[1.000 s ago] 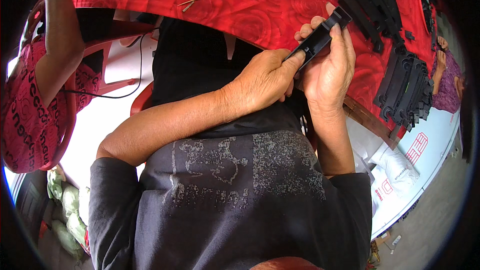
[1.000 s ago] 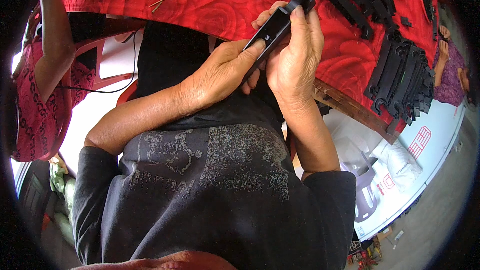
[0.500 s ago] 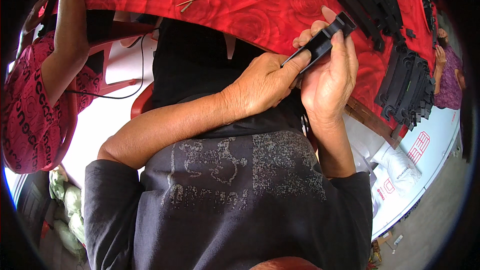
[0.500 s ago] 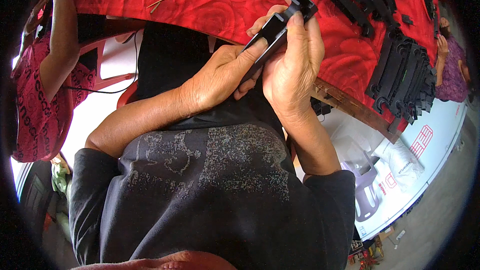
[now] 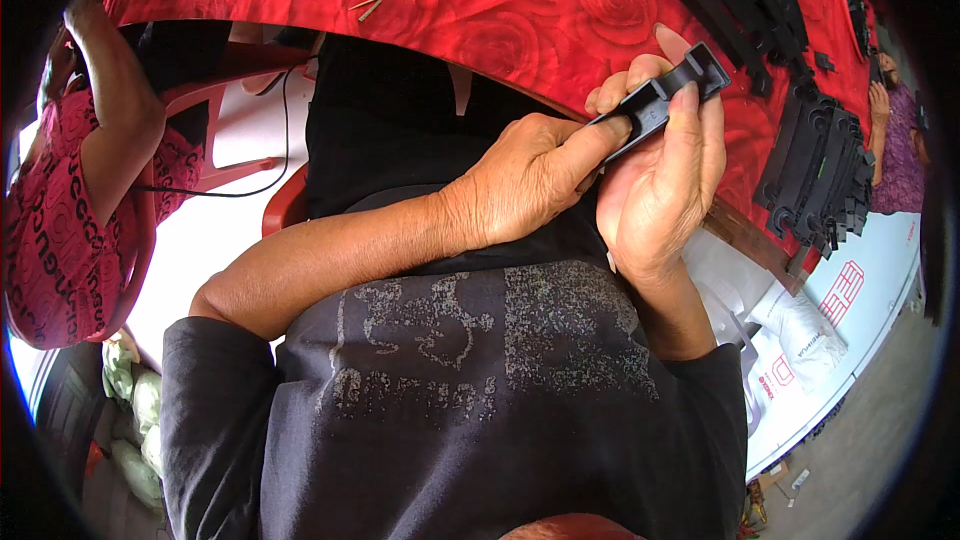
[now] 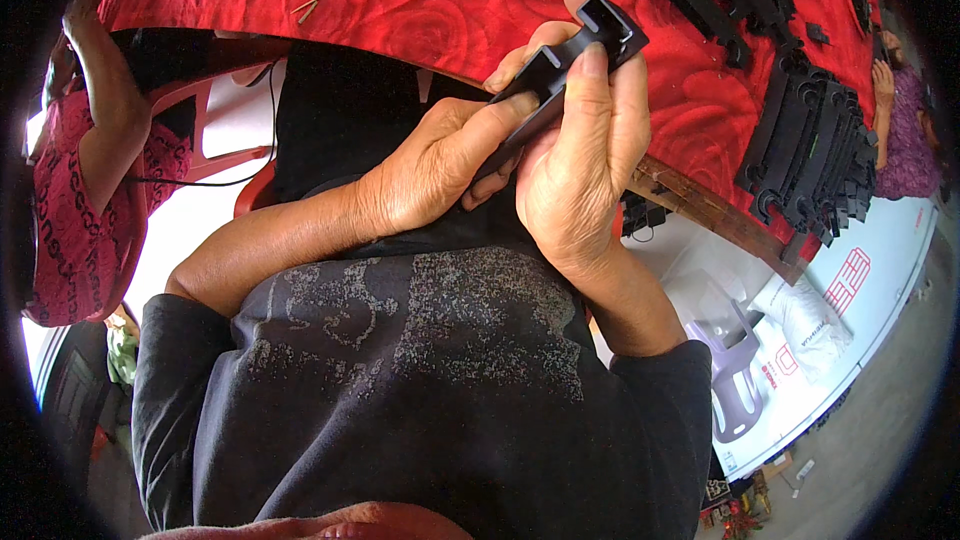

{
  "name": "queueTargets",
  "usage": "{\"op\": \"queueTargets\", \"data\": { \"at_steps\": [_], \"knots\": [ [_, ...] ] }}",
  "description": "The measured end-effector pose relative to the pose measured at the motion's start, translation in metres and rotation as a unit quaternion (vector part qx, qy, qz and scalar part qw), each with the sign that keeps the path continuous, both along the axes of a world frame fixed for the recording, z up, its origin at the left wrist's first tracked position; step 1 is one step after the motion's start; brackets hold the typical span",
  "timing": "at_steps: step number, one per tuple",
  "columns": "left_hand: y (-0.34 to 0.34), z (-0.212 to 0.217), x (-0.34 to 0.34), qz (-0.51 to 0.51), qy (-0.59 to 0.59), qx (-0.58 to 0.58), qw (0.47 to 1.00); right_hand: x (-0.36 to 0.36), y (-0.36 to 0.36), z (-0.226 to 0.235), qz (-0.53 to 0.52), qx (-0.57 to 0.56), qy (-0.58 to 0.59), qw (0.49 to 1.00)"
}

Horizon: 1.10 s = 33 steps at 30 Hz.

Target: The person assembles plastic components by fitting and pressing small parts into a black plastic housing by hand.

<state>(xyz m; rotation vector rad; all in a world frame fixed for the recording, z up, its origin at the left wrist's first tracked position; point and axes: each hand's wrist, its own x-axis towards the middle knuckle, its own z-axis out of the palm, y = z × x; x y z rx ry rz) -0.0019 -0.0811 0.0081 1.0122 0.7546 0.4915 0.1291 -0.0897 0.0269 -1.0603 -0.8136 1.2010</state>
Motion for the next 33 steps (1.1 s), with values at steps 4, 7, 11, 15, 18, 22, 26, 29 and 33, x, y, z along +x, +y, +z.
{"op": "queueTargets", "data": {
  "at_steps": [4,7,11,15,18,22,26,29,33],
  "knots": [
    [-0.004,-0.001,-0.001,0.006,0.005,0.081,0.997,-0.004,-0.005,0.006,0.002,0.001,-0.025,1.0],
    [-0.006,0.002,-0.004,-0.003,0.005,0.103,0.995,-0.007,-0.008,0.009,0.005,0.014,-0.024,1.0],
    [-0.002,0.01,-0.008,-0.046,0.038,-0.033,0.998,-0.01,-0.012,0.015,0.003,0.016,-0.056,0.998],
    [-0.007,0.01,-0.01,-0.031,0.02,-0.04,0.999,-0.013,-0.017,0.018,0.006,0.026,-0.077,0.997],
    [-0.009,0.013,-0.012,-0.028,0.027,-0.047,0.998,-0.012,-0.019,0.018,0.008,0.039,-0.094,0.995],
    [-0.009,0.016,-0.012,-0.031,0.035,-0.069,0.997,-0.011,-0.023,0.016,0.011,0.051,-0.093,0.994],
    [-0.008,0.02,-0.013,-0.053,0.059,-0.082,0.993,-0.011,-0.024,0.02,0.02,0.075,-0.12,0.99],
    [-0.01,0.018,-0.012,-0.04,0.044,-0.088,0.994,-0.011,-0.024,0.019,0.019,0.073,-0.124,0.989],
    [-0.011,0.018,-0.012,-0.035,0.04,-0.09,0.995,-0.012,-0.026,0.02,0.027,0.072,-0.113,0.991]
  ]
}}
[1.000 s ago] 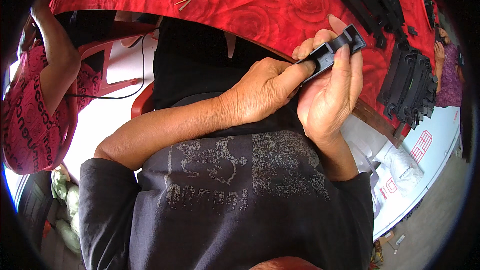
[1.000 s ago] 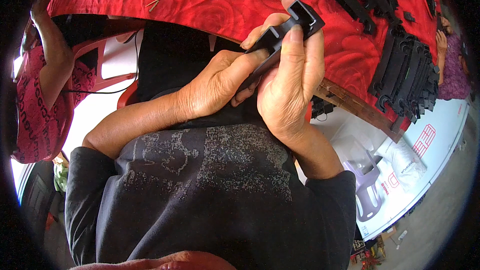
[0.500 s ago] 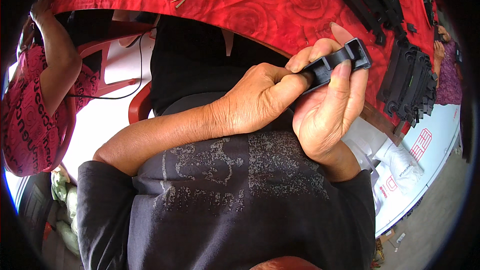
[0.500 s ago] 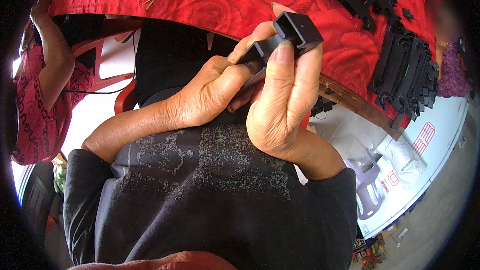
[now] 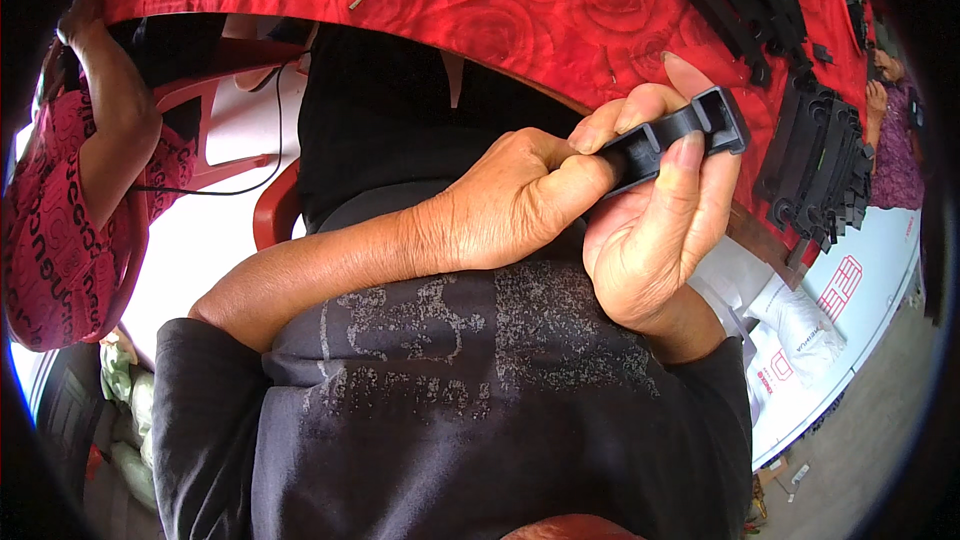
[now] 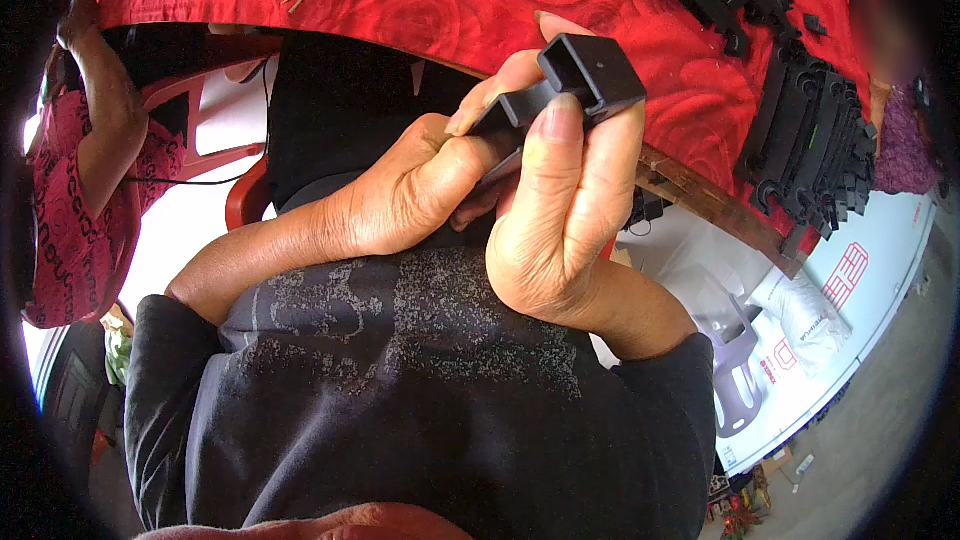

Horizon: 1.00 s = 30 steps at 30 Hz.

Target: The person assembles plastic components by fitting and pressing small parts into a black plastic housing by hand.

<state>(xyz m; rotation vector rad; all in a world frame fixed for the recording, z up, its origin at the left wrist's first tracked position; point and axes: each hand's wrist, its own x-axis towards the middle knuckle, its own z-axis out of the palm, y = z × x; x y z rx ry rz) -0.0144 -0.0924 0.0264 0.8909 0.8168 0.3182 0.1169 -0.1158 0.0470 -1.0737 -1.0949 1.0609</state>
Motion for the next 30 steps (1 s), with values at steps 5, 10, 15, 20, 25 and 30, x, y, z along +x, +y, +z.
{"op": "queueTargets", "data": {
  "at_steps": [5,10,15,20,25,30],
  "knots": [
    [0.001,-0.002,-0.003,-0.008,-0.014,0.025,1.0,-0.001,-0.001,0.003,0.007,-0.031,0.015,0.999],
    [0.008,-0.001,0.0,-0.03,0.008,0.009,0.999,0.005,0.005,-0.003,-0.021,-0.038,0.046,0.998],
    [0.0,-0.011,-0.001,0.026,-0.011,0.093,0.995,0.01,0.009,-0.011,-0.041,0.003,0.046,0.998],
    [0.004,-0.011,-0.012,-0.001,-0.03,0.111,0.993,0.018,0.009,-0.013,-0.044,-0.012,0.046,0.998],
    [0.003,-0.016,-0.007,0.021,-0.035,0.113,0.993,0.018,0.01,-0.012,-0.047,-0.008,0.039,0.998],
    [0.007,-0.012,-0.002,0.042,-0.032,0.148,0.988,0.019,0.01,-0.012,-0.044,-0.01,0.046,0.998]
  ]
}}
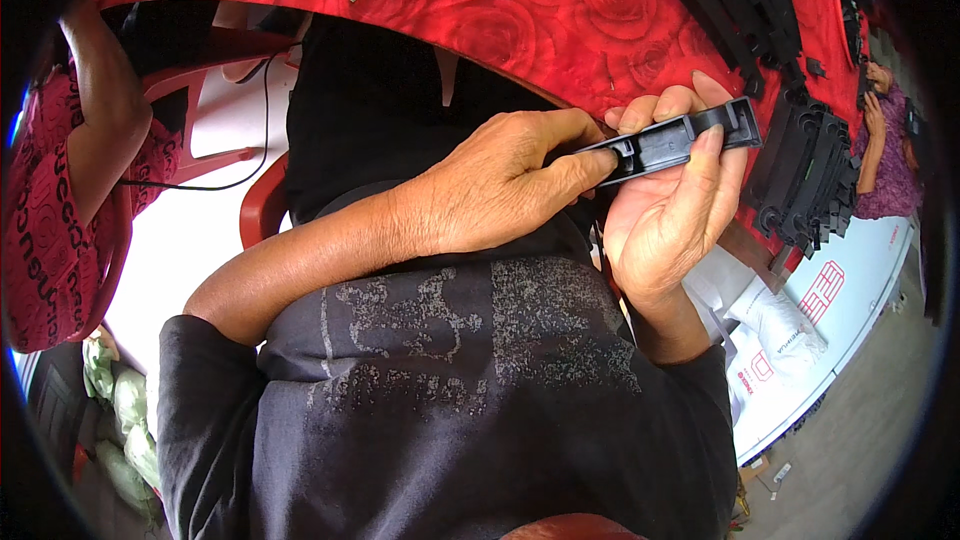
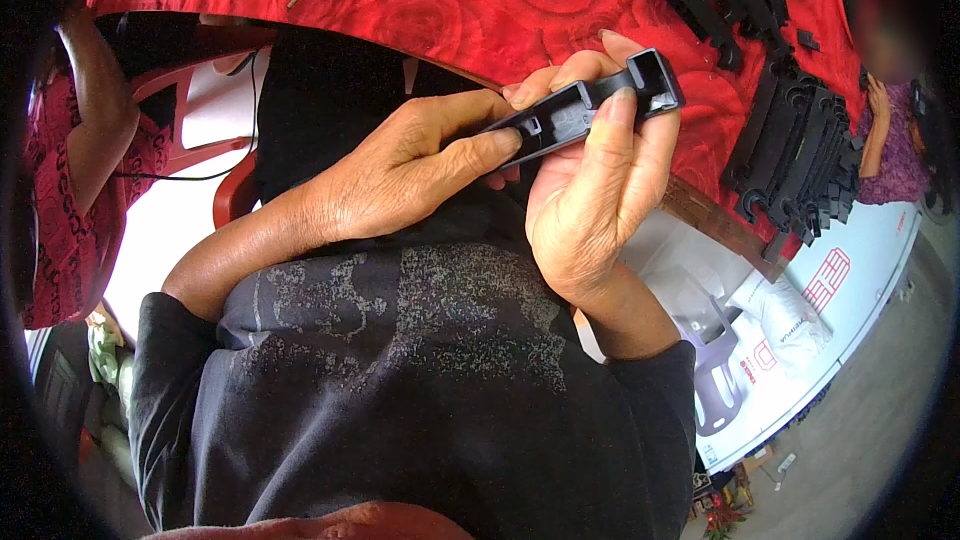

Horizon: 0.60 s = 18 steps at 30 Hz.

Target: The person assembles plastic components by fitting and pressing small parts into a black plastic housing by hand.

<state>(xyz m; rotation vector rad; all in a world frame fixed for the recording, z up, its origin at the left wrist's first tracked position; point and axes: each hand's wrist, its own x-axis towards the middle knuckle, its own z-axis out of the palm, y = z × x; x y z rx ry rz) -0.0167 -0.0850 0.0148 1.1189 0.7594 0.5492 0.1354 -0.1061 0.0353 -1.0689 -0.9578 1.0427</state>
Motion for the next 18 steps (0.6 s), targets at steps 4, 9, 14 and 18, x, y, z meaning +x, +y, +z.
{"op": "queueTargets", "data": {
  "at_steps": [4,9,14,18],
  "knots": [
    [0.0,-0.003,0.004,0.011,-0.015,0.001,1.0,-0.001,0.0,0.001,-0.001,0.002,-0.001,1.0],
    [0.002,0.0,0.007,0.034,-0.015,0.033,0.999,-0.003,0.001,0.001,0.004,0.008,0.0,1.0],
    [0.006,0.006,0.003,-0.031,0.016,-0.004,0.999,-0.004,0.001,0.003,0.001,0.003,0.005,1.0],
    [0.007,0.007,0.003,-0.026,0.017,-0.01,0.999,-0.005,0.0,0.004,0.005,0.003,0.004,1.0]
  ]
}}
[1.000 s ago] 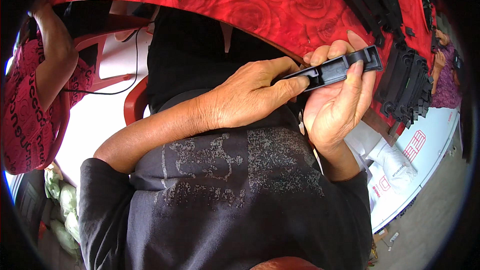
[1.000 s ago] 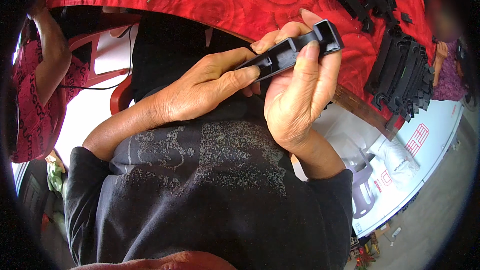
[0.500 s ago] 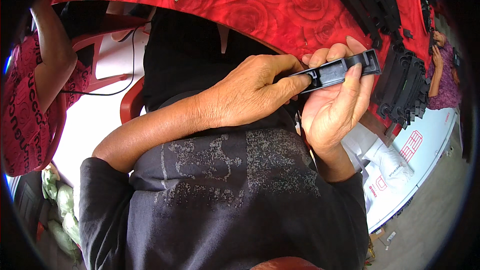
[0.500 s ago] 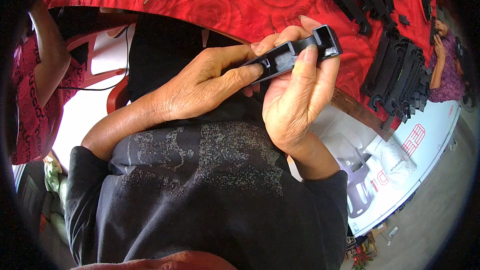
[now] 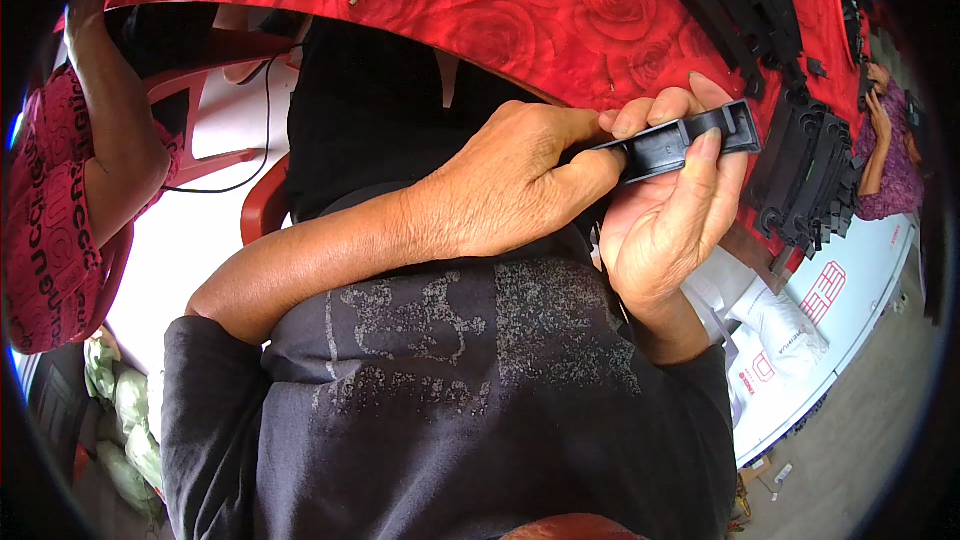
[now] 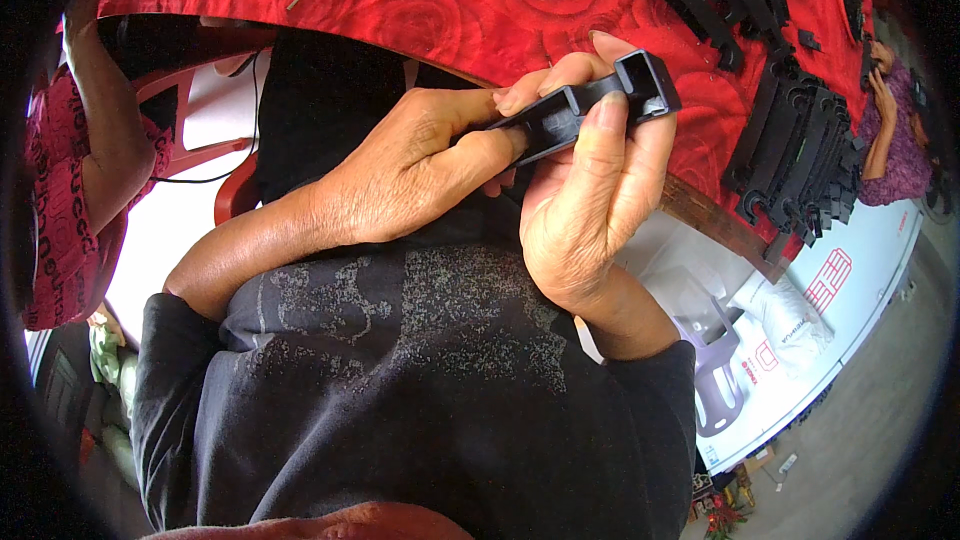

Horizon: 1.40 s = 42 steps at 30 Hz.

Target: The person assembles plastic components by fitting and pressing small parts into a black plastic housing by hand.

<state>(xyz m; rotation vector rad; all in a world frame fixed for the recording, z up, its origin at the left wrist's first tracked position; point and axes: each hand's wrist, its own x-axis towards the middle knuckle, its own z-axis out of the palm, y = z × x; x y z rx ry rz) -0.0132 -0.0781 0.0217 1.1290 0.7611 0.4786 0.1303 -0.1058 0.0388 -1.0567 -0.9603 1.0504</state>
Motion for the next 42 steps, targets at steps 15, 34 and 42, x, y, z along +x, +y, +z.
{"op": "queueTargets", "data": {
  "at_steps": [15,34,42],
  "knots": [
    [0.0,0.01,0.003,0.027,0.037,-0.06,0.997,-0.004,-0.003,0.003,0.031,-0.038,-0.034,0.998],
    [-0.008,-0.003,0.009,0.07,0.01,-0.058,0.996,-0.007,-0.007,0.005,0.044,-0.029,-0.03,0.998],
    [-0.008,-0.01,-0.024,0.007,0.035,-0.024,0.999,0.017,-0.001,-0.011,0.0,-0.069,0.07,0.995]
  ]
}}
